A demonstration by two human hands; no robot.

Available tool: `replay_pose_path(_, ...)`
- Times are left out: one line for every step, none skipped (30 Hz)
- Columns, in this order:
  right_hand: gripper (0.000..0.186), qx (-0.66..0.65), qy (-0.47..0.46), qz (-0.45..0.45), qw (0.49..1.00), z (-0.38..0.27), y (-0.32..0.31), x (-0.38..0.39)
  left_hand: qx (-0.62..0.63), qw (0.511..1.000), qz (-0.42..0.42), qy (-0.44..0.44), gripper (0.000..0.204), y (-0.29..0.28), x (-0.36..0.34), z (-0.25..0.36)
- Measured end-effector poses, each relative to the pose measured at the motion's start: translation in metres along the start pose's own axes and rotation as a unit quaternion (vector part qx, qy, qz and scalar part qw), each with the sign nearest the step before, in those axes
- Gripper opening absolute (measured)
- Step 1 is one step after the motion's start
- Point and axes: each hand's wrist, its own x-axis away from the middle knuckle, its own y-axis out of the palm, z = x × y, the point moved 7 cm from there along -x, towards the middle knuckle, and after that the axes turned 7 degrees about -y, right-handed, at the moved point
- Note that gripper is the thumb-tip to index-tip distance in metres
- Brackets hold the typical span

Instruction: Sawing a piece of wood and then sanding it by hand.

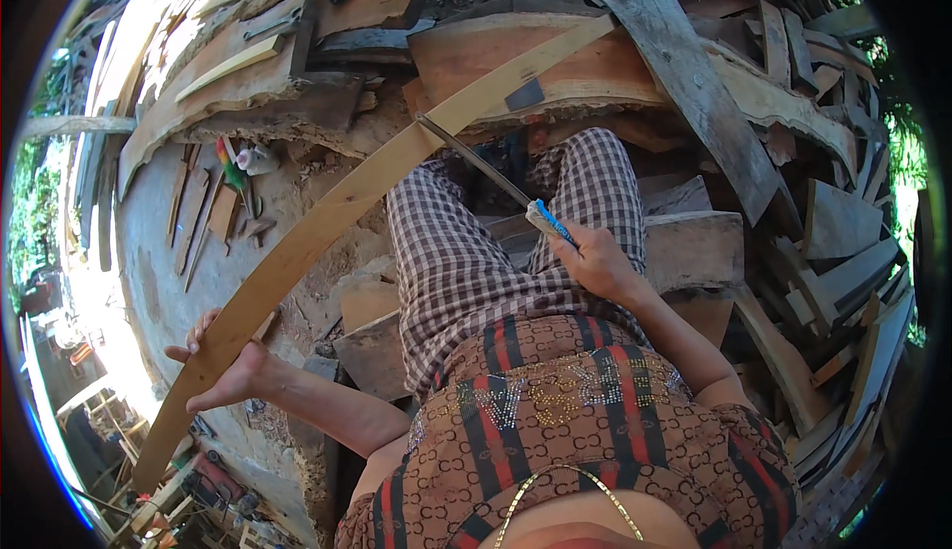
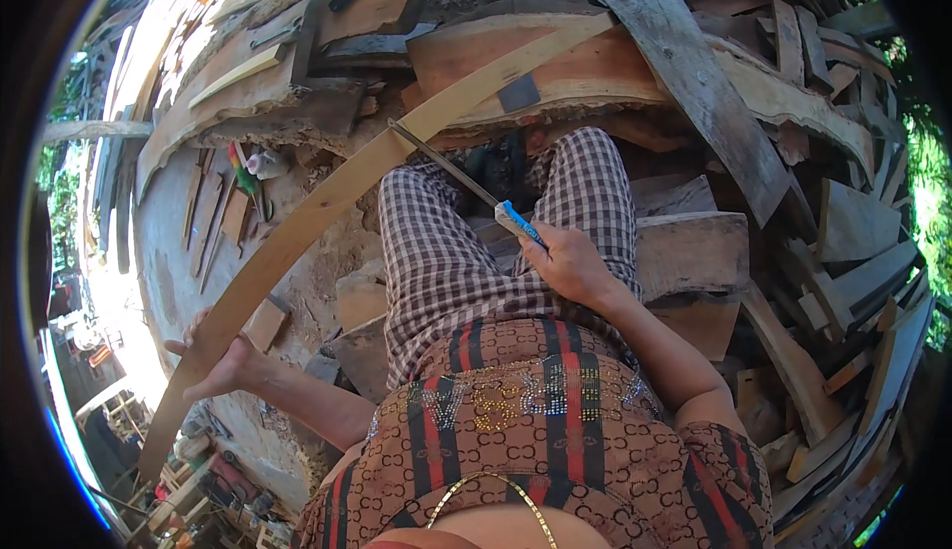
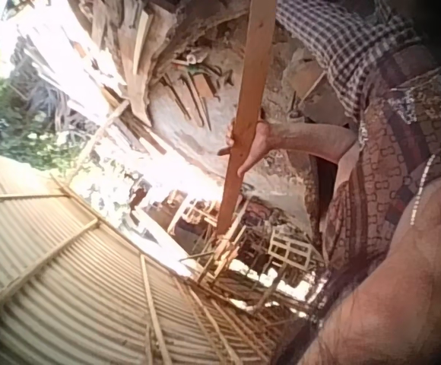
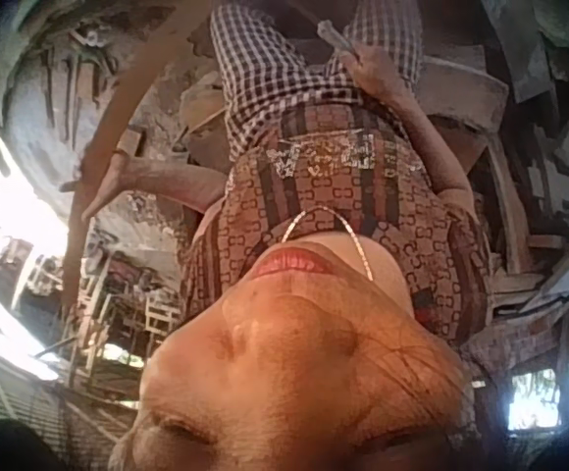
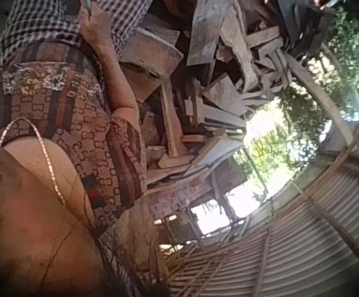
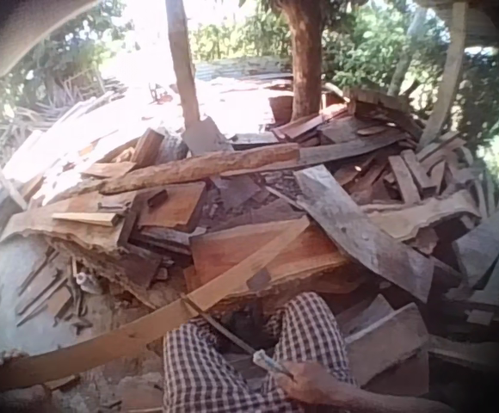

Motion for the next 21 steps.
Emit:
replay_pose_path(0.021,-0.001,-0.005,-0.004,1.000,-0.001,0.002,0.000,0.001,1.000,-0.001,-0.007,0.091,0.001,0.000,-0.002)
replay_pose_path(0.021,0.000,0.001,0.005,1.000,0.001,0.000,0.003,0.002,1.000,-0.003,-0.013,0.090,0.002,0.001,-0.005)
replay_pose_path(0.021,0.002,0.008,0.014,1.000,0.002,-0.001,0.005,0.001,1.000,-0.002,-0.006,0.090,0.002,0.001,-0.005)
replay_pose_path(0.021,-0.001,0.002,0.011,1.000,0.001,0.001,0.005,0.008,1.000,-0.003,-0.016,0.089,0.004,0.001,-0.007)
replay_pose_path(0.022,-0.009,0.016,0.017,1.000,0.001,0.001,0.007,0.015,1.000,-0.004,-0.026,0.088,0.007,0.000,-0.009)
replay_pose_path(0.022,-0.017,0.032,0.024,0.999,0.003,0.001,0.007,0.014,1.000,-0.006,-0.020,0.088,0.010,0.000,-0.008)
replay_pose_path(0.022,-0.037,0.040,0.026,0.998,0.007,0.002,0.009,-0.009,1.000,0.026,-0.014,0.087,0.012,0.002,-0.008)
replay_pose_path(0.022,-0.038,0.039,0.026,0.998,0.007,0.003,0.009,-0.031,0.998,0.058,-0.008,0.086,0.011,0.003,-0.008)
replay_pose_path(0.022,-0.036,0.042,0.029,0.998,0.007,0.004,0.008,-0.031,0.998,0.057,-0.008,0.086,0.011,0.003,-0.006)
replay_pose_path(0.023,-0.033,0.046,0.033,0.998,0.007,0.003,0.008,-0.025,0.998,0.060,-0.009,0.084,0.010,0.002,-0.004)
replay_pose_path(0.023,-0.033,0.047,0.035,0.998,0.009,0.003,0.008,-0.020,0.998,0.063,-0.010,0.083,0.008,0.002,-0.002)
replay_pose_path(0.023,-0.030,0.038,0.023,0.999,0.012,0.006,0.007,-0.020,0.998,0.061,-0.012,0.083,0.008,0.001,-0.002)
replay_pose_path(0.023,-0.028,0.028,0.009,0.999,0.011,0.009,0.006,-0.023,0.998,0.063,-0.010,0.082,0.008,0.000,-0.001)
replay_pose_path(0.023,-0.029,0.029,0.010,0.999,0.010,0.008,0.007,-0.026,0.997,0.066,-0.009,0.082,0.007,0.000,0.000)
replay_pose_path(0.024,-0.023,0.030,0.008,0.999,0.007,0.006,0.008,-0.027,0.997,0.065,-0.010,0.082,0.007,0.000,-0.002)
replay_pose_path(0.025,-0.016,0.029,0.005,0.999,0.004,0.005,0.009,-0.046,0.995,0.087,-0.006,0.082,0.008,0.003,-0.003)
replay_pose_path(0.025,-0.015,0.028,0.006,0.999,0.005,0.006,0.011,-0.065,0.992,0.109,-0.002,0.082,0.008,0.005,-0.004)
replay_pose_path(0.025,-0.012,0.028,0.002,1.000,0.007,0.008,0.013,-0.064,0.992,0.109,-0.001,0.082,0.009,0.007,-0.003)
replay_pose_path(0.026,-0.009,0.029,-0.001,1.000,0.009,0.008,0.014,-0.070,0.991,0.118,-0.003,0.082,0.011,0.009,-0.003)
replay_pose_path(0.026,-0.008,0.029,0.000,1.000,0.008,0.008,0.015,-0.076,0.989,0.127,-0.004,0.082,0.011,0.010,-0.004)
replay_pose_path(0.026,0.000,0.031,0.002,1.000,0.007,0.007,0.015,-0.074,0.989,0.127,-0.005,0.082,0.011,0.010,-0.004)
